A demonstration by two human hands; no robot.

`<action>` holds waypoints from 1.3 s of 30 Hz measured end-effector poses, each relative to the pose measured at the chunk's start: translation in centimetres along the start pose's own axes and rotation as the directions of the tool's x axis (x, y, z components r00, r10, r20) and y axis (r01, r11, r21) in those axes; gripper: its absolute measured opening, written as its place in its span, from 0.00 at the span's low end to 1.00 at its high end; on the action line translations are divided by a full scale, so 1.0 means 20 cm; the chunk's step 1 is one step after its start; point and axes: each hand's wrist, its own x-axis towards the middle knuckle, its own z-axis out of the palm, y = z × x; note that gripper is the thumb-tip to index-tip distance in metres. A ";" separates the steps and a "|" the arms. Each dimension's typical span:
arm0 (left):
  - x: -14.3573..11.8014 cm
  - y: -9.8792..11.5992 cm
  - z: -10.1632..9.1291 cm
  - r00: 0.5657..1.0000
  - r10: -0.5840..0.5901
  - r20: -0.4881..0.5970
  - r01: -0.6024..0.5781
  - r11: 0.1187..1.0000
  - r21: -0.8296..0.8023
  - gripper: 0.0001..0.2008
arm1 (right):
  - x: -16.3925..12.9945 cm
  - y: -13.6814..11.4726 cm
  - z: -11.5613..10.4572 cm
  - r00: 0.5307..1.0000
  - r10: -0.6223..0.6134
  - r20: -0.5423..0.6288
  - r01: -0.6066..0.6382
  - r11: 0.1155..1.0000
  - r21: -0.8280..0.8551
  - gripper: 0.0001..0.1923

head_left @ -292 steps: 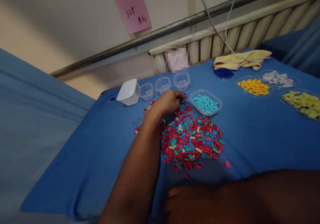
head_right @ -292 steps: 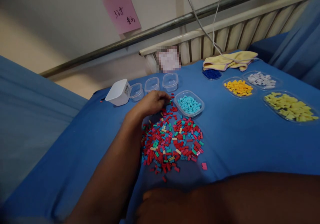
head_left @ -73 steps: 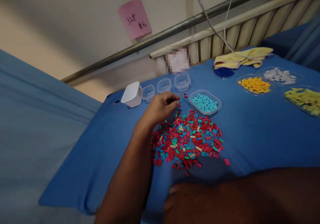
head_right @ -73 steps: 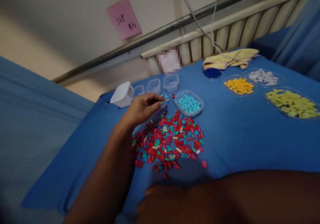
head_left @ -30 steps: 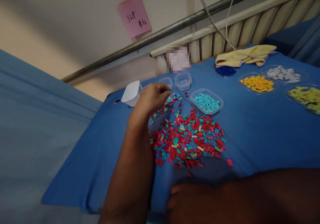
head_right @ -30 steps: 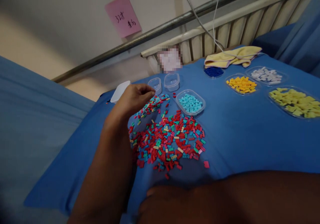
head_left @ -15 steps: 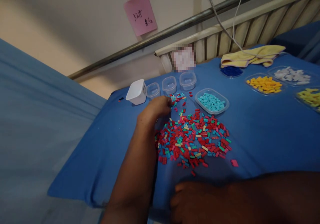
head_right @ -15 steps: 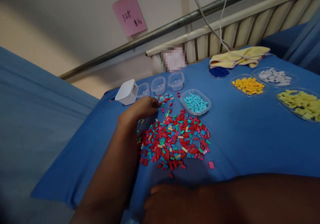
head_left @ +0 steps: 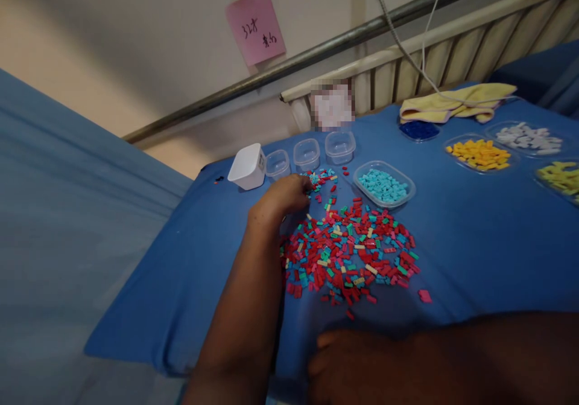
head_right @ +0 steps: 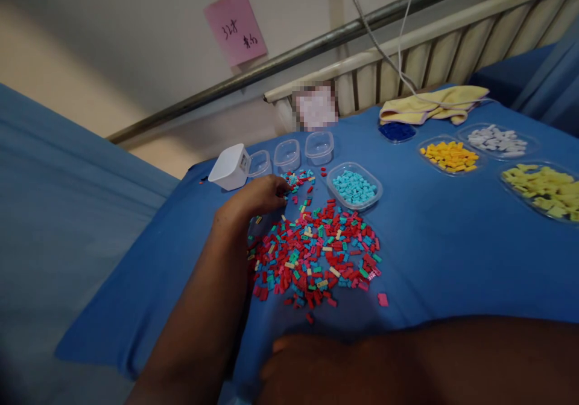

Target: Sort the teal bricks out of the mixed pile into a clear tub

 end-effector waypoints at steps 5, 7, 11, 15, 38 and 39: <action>0.01 -0.01 0.01 1.000 0.002 0.002 -0.002 1.000 0.015 0.14 | 0.00 0.00 0.01 0.999 -0.036 -0.017 0.035 0.999 -0.027 0.10; 0.01 -0.02 0.01 1.000 0.011 0.001 -0.011 1.000 -0.001 0.14 | 0.00 0.01 0.00 0.999 -0.037 -0.015 0.036 0.999 -0.031 0.10; 0.00 -0.01 0.00 0.998 0.064 0.004 -0.064 0.998 -0.012 0.16 | 0.01 0.00 -0.02 1.000 -0.022 0.005 0.022 0.999 -0.030 0.11; -0.01 0.02 -0.01 0.997 0.078 0.002 -0.078 0.997 -0.001 0.15 | 0.01 -0.01 -0.05 1.000 -0.018 0.016 0.019 0.999 -0.031 0.09; -0.01 -0.03 -0.02 1.000 -0.012 -0.013 0.011 0.999 -0.042 0.11 | -0.02 0.00 0.03 0.996 -0.044 -0.078 0.041 0.999 -0.035 0.08; 0.00 -0.03 -0.01 1.000 -0.012 -0.003 0.012 0.999 -0.032 0.13 | -0.02 0.00 0.03 0.996 -0.045 -0.074 0.043 0.998 -0.034 0.08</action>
